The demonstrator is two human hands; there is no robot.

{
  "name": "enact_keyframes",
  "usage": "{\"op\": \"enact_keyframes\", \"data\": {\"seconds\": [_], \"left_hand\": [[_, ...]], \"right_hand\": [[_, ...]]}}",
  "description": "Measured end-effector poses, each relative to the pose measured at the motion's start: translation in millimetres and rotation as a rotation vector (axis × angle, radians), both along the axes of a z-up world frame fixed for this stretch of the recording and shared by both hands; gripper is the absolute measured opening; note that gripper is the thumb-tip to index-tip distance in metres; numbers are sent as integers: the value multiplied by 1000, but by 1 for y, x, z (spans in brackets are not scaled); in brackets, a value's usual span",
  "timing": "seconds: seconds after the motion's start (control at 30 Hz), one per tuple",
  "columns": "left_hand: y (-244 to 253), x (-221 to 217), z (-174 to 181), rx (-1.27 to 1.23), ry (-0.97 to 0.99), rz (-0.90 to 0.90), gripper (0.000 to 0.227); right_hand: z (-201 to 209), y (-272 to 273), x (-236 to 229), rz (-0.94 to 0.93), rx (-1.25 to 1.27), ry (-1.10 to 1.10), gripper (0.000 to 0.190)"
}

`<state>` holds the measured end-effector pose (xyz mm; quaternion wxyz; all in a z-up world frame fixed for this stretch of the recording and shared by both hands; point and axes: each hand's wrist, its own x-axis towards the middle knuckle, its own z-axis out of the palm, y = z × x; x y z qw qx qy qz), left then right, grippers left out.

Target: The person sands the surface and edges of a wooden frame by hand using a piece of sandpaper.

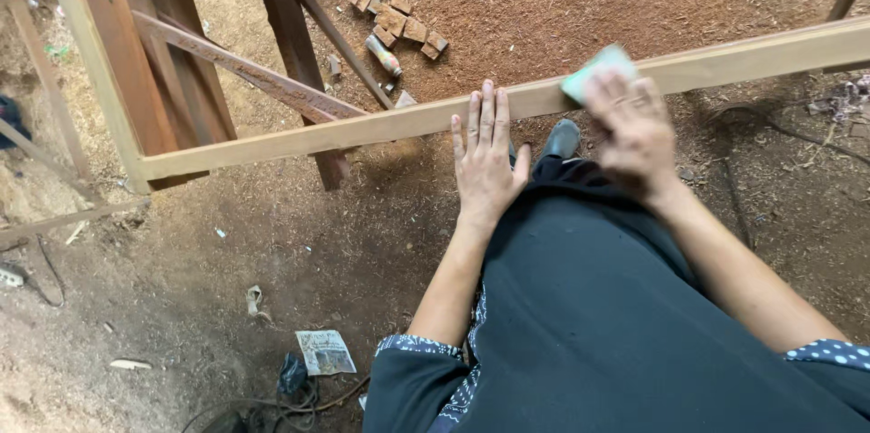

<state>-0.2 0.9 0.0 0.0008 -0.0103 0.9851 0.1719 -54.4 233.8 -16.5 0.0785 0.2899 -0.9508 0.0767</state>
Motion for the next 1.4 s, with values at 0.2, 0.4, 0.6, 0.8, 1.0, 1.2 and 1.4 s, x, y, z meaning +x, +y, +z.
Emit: {"op": "enact_keyframes", "data": {"seconds": [0.2, 0.4, 0.6, 0.8, 1.0, 1.2, 1.4], "left_hand": [[4, 0, -7, -2, 71, 26, 95], [-1, -2, -9, -26, 6, 9, 95], [1, 1, 2, 75, 24, 20, 95], [-15, 1, 0, 84, -27, -9, 95], [-51, 2, 1, 93, 8, 55, 97], [-68, 5, 13, 66, -72, 26, 101], [-86, 23, 10, 54, 0, -80, 93]], "right_hand": [[-6, -14, -19, -58, -325, -112, 44], [1, -33, -7, 134, -297, -224, 48], [-19, -8, -15, -85, -212, -46, 46], [-12, -28, 10, 187, -238, -169, 48], [-9, -17, -2, -65, -227, -86, 45], [-3, -47, 16, 95, -278, -191, 46], [-13, -37, 7, -115, -357, -171, 43]]}}
